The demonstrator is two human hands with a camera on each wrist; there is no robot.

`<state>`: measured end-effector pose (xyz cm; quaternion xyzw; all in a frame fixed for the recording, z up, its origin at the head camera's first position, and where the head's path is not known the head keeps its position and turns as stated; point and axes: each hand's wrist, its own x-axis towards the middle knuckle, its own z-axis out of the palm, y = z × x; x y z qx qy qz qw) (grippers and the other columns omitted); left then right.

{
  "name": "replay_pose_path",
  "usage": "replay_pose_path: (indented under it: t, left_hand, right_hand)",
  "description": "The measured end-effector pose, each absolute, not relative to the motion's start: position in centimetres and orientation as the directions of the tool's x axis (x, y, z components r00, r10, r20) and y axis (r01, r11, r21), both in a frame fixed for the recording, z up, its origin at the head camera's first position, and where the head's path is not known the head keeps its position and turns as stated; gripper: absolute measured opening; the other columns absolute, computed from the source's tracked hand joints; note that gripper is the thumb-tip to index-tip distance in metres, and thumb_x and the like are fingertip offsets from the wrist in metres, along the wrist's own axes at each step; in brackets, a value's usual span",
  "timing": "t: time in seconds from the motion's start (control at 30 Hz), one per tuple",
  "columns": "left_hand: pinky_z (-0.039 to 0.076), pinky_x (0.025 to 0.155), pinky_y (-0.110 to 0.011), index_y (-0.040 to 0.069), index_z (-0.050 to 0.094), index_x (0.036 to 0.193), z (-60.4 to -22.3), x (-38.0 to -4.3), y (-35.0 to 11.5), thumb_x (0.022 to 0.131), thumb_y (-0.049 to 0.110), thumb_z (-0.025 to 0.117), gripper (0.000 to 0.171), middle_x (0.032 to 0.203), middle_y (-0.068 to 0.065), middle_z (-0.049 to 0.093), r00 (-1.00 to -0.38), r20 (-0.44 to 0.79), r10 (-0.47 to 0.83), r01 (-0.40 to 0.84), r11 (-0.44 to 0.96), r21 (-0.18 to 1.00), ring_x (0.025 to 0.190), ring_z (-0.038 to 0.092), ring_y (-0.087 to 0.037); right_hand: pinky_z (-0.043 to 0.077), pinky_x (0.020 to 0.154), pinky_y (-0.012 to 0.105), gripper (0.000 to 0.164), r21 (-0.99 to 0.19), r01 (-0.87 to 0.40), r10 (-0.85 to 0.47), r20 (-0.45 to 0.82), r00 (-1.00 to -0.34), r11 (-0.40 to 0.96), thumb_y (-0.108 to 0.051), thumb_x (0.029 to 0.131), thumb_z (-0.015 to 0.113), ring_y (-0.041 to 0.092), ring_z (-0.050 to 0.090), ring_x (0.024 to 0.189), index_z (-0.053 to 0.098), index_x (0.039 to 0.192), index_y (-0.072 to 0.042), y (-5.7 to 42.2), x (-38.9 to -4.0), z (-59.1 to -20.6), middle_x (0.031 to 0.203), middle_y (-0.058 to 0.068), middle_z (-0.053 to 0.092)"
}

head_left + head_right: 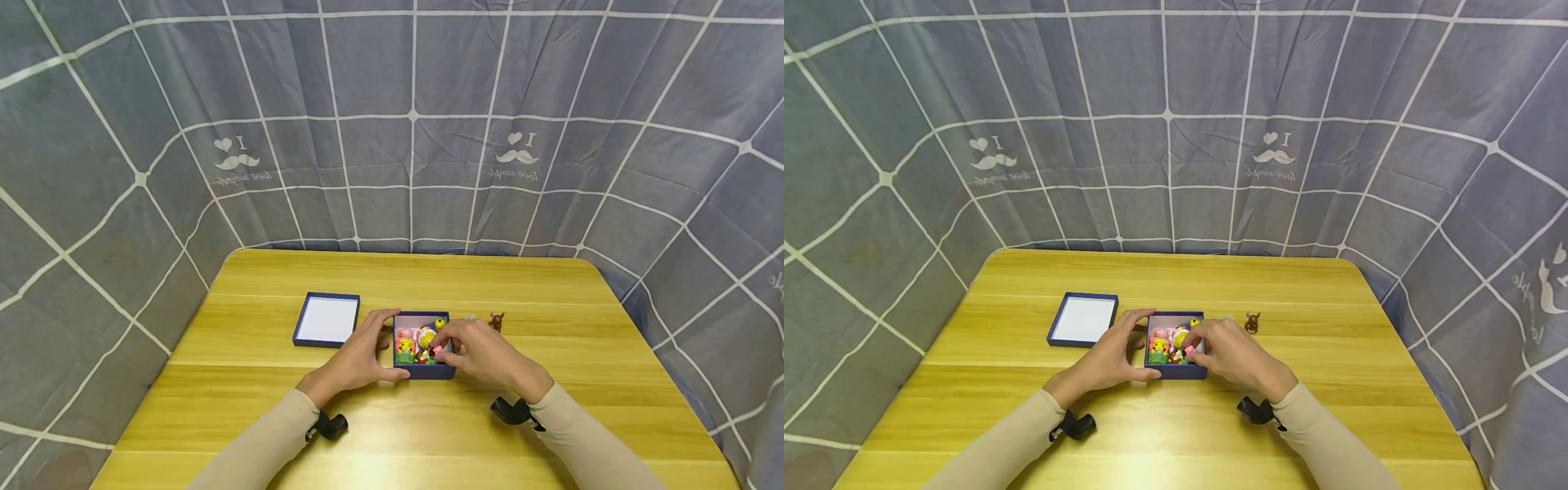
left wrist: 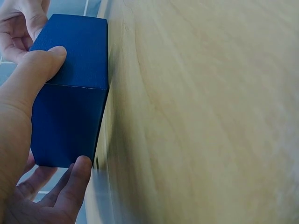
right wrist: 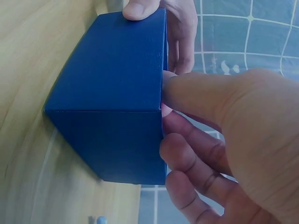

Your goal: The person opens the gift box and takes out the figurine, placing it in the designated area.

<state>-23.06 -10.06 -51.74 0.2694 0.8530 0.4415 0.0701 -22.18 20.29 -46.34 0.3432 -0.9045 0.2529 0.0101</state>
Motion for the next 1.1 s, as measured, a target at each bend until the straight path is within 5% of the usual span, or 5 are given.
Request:
replay_pose_path:
  t: [0.4, 0.7, 1.1]
  left_hand:
    - [0.064, 0.122, -0.051, 0.009, 0.032, 0.181, -51.93, -23.17, -10.06, 0.090, 0.040, 0.105, 0.121, 0.178, -0.017, 0.043, -0.838, 0.149, 0.524, 0.423, 0.453, 0.785, 0.151, 0.065, -0.036]
    - [0.064, 0.123, -0.049, 0.011, 0.032, 0.182, -51.78, -23.17, -9.95, 0.089, 0.039, 0.106, 0.121, 0.179, -0.016, 0.042, -0.841, 0.137, 0.524, 0.410, 0.451, 0.793, 0.151, 0.065, -0.035]
    - [0.063, 0.124, -0.044, 0.013, 0.031, 0.183, -51.85, -23.09, -9.94, 0.088, 0.037, 0.106, 0.123, 0.180, -0.012, 0.041, -0.848, 0.111, 0.517, 0.385, 0.460, 0.800, 0.152, 0.064, -0.031]
  right_hand:
    - [0.055, 0.072, 0.020, 0.015, -0.453, -0.632, -0.603, 0.229, -0.764, 0.629, -0.016, 0.105, 0.090, 0.011, 0.069, 0.086, 0.088, 0.120, -0.015, 20.39, -21.94, -46.38, 0.103, -0.007, 0.080]
    - [0.072, 0.090, 0.040, 0.015, -0.421, -0.650, -0.587, 0.287, -0.757, 0.632, -0.015, 0.107, 0.087, 0.017, 0.080, 0.106, 0.087, 0.122, -0.012, 20.41, -21.49, -46.25, 0.117, 0.000, 0.084]
    - [0.074, 0.083, 0.042, 0.019, -0.469, -0.662, -0.560, 0.357, -0.747, 0.585, -0.004, 0.105, 0.085, 0.014, 0.079, 0.100, 0.086, 0.124, -0.006, 20.85, -21.37, -46.70, 0.119, 0.004, 0.082]
